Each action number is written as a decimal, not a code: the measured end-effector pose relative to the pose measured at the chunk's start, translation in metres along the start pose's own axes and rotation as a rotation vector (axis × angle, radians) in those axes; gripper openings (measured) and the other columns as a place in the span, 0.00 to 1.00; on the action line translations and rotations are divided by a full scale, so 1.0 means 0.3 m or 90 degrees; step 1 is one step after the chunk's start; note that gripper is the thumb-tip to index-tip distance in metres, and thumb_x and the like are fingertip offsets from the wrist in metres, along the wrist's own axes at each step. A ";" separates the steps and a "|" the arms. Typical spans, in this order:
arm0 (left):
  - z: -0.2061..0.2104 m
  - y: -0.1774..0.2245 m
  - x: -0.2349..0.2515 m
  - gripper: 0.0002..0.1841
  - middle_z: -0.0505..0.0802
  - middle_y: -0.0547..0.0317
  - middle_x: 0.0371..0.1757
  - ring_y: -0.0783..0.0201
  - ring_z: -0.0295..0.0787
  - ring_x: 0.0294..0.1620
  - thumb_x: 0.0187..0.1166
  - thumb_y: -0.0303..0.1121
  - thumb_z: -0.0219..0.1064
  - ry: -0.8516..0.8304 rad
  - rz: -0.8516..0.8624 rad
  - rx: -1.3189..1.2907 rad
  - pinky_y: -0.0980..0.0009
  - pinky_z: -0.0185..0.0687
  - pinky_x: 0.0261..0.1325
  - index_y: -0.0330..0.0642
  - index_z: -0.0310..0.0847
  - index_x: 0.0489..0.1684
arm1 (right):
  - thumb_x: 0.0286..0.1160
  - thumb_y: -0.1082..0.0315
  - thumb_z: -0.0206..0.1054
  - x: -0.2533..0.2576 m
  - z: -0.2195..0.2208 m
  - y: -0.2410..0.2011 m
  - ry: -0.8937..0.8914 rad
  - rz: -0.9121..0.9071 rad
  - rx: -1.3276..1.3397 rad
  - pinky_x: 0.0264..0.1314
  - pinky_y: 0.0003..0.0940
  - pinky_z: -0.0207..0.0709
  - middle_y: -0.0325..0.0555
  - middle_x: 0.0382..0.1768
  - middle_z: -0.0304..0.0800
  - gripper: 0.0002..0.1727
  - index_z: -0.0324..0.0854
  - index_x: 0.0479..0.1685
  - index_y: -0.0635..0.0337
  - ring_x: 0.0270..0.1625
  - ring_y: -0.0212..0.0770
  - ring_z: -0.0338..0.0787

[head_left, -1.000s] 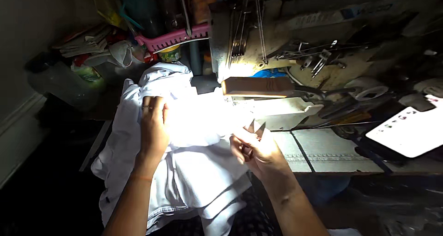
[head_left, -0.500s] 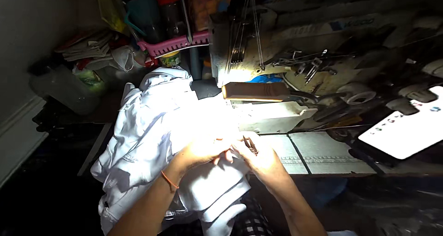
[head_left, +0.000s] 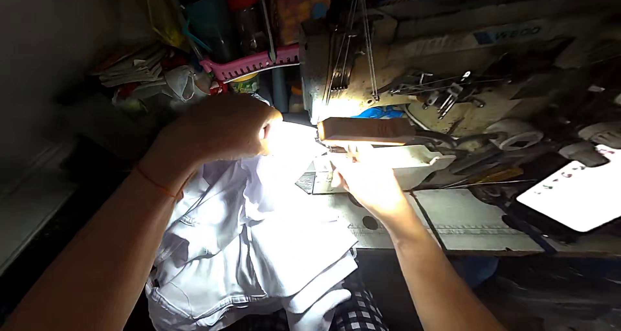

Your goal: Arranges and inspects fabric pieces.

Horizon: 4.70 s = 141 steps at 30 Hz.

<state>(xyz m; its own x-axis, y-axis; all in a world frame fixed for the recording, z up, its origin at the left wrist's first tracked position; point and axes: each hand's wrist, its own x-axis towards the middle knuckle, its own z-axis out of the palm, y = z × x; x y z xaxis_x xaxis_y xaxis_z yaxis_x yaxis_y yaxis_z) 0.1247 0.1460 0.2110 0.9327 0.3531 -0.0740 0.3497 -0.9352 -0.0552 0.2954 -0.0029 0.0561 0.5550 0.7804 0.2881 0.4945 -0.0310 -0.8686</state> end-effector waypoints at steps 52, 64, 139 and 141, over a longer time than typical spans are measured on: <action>0.136 0.080 0.113 0.22 0.92 0.41 0.44 0.44 0.89 0.51 0.61 0.37 0.82 0.086 0.106 -0.105 0.45 0.77 0.55 0.31 0.87 0.49 | 0.73 0.67 0.68 -0.020 0.056 0.170 -0.139 0.006 0.342 0.17 0.16 0.70 0.32 0.15 0.77 0.04 0.77 0.36 0.52 0.13 0.24 0.74; 0.296 0.008 0.119 0.23 0.93 0.55 0.53 0.62 0.87 0.57 0.68 0.49 0.77 0.064 0.132 -0.244 0.60 0.80 0.64 0.45 0.88 0.57 | 0.75 0.65 0.72 -0.081 0.056 0.171 -0.019 0.026 0.276 0.18 0.19 0.73 0.35 0.22 0.84 0.06 0.84 0.46 0.52 0.16 0.27 0.78; 0.713 0.303 -0.364 0.13 0.93 0.68 0.51 0.71 0.87 0.59 0.88 0.40 0.57 0.567 -0.081 -0.576 0.72 0.84 0.63 0.50 0.90 0.48 | 0.79 0.60 0.70 -0.176 0.100 0.160 -0.241 0.048 -0.271 0.54 0.64 0.83 0.50 0.51 0.92 0.14 0.90 0.59 0.48 0.54 0.55 0.91; 0.701 0.282 -0.389 0.13 0.93 0.68 0.51 0.74 0.87 0.58 0.89 0.39 0.56 0.548 -0.071 -0.574 0.73 0.84 0.63 0.49 0.88 0.49 | 0.80 0.58 0.69 -0.163 0.110 0.157 -0.259 0.054 -0.312 0.51 0.60 0.83 0.49 0.50 0.91 0.11 0.91 0.54 0.48 0.52 0.53 0.91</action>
<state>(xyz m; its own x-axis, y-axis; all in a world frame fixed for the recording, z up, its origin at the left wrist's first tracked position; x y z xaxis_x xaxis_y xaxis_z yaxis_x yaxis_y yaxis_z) 0.0267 0.0311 0.0055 0.5303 0.6186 0.5798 0.0500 -0.7055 0.7070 0.2694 -0.0219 -0.0123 0.3555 0.9341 -0.0338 0.7617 -0.3104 -0.5688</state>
